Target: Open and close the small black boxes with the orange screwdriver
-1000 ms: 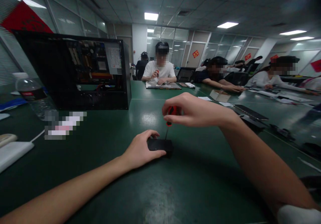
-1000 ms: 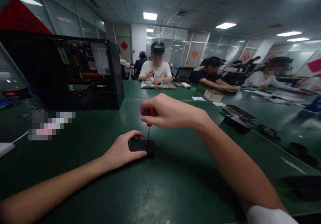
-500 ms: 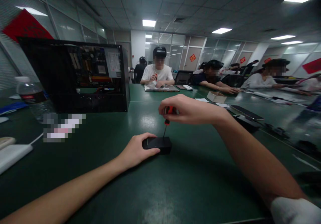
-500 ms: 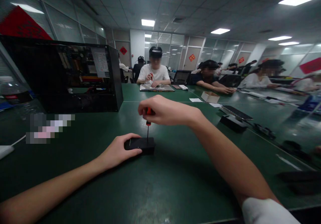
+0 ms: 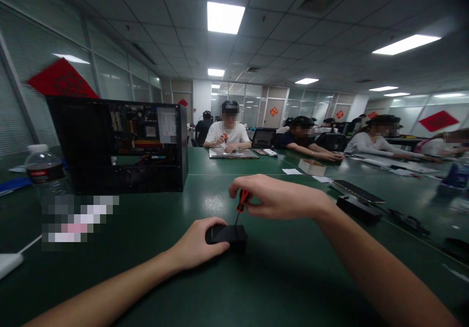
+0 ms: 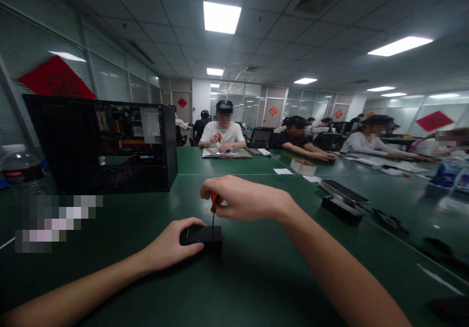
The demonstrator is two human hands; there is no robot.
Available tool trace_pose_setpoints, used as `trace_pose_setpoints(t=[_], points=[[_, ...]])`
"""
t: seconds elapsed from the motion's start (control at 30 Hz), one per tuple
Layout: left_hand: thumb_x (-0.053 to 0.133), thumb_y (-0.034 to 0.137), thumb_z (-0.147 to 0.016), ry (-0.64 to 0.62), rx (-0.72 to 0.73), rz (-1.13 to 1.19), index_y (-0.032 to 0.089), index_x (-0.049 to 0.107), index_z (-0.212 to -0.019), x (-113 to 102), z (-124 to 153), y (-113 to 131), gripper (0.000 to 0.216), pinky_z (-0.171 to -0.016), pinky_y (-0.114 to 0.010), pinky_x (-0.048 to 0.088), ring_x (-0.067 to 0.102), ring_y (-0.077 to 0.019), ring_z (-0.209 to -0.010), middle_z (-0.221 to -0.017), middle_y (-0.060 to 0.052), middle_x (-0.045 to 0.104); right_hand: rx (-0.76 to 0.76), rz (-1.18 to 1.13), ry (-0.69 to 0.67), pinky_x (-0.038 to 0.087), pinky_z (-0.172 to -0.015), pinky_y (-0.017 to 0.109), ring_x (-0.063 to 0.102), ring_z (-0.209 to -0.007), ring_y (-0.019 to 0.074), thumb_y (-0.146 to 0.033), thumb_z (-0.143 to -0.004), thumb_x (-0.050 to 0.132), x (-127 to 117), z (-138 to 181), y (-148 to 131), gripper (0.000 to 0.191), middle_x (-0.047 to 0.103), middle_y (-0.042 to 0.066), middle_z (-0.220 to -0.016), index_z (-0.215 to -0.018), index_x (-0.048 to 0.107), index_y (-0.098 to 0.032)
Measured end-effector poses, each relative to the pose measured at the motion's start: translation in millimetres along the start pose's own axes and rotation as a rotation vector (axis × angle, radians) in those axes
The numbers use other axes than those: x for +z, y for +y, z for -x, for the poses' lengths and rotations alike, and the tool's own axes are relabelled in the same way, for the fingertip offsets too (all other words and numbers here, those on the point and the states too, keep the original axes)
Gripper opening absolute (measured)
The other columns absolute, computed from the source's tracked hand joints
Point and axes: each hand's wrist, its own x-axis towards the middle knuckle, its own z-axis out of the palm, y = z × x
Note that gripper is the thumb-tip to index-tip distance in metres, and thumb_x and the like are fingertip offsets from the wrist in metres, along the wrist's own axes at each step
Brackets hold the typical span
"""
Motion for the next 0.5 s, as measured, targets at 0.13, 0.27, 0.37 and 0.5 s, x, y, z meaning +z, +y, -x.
trace_pose_setpoints(t=[0.13, 0.27, 0.37, 0.5], points=[[0.073, 0.033, -0.079, 0.027, -0.036, 0.012, 0.019, 0.073, -0.111, 2, 9, 2, 0.035, -0.082, -0.032, 0.048, 0.068, -0.0243, -0.093, -0.101, -0.004, 0.075, 0.092, 0.037, 0.001, 0.041, -0.067, 0.026, 0.061, -0.082, 0.0164, -0.04, -0.096, 0.061, 2, -2, 6, 0.026, 0.07, 0.008, -0.098, -0.105, 0.061, -0.016], [0.075, 0.033, -0.078, 0.026, -0.042, 0.015, 0.019, 0.073, -0.112, 3, 12, 7, 0.037, -0.083, -0.032, 0.048, 0.069, -0.0245, -0.093, -0.102, -0.003, 0.075, 0.138, 0.076, 0.017, 0.037, -0.064, 0.025, 0.06, -0.073, 0.0147, -0.037, -0.098, 0.058, 1, -5, 8, 0.022, 0.07, 0.006, -0.087, -0.1, 0.06, -0.015], [0.076, 0.034, -0.079, 0.01, -0.055, 0.029, 0.018, 0.074, -0.112, 4, 14, 10, 0.037, -0.083, -0.031, 0.049, 0.069, -0.0243, -0.093, -0.102, -0.003, 0.076, 0.078, 0.053, 0.044, 0.037, -0.064, 0.025, 0.057, -0.069, 0.013, -0.033, -0.096, 0.059, -1, -4, 8, 0.019, 0.068, 0.004, -0.083, -0.1, 0.06, -0.015], [0.077, 0.033, -0.079, 0.018, -0.077, 0.038, 0.018, 0.074, -0.111, 6, 24, 13, 0.035, -0.081, -0.03, 0.049, 0.069, -0.0236, -0.091, -0.1, -0.003, 0.076, 0.004, 0.038, 0.068, 0.035, -0.062, 0.024, 0.054, -0.064, 0.011, -0.034, -0.095, 0.059, -1, -1, 3, 0.018, 0.064, 0.001, -0.076, -0.095, 0.059, -0.015]])
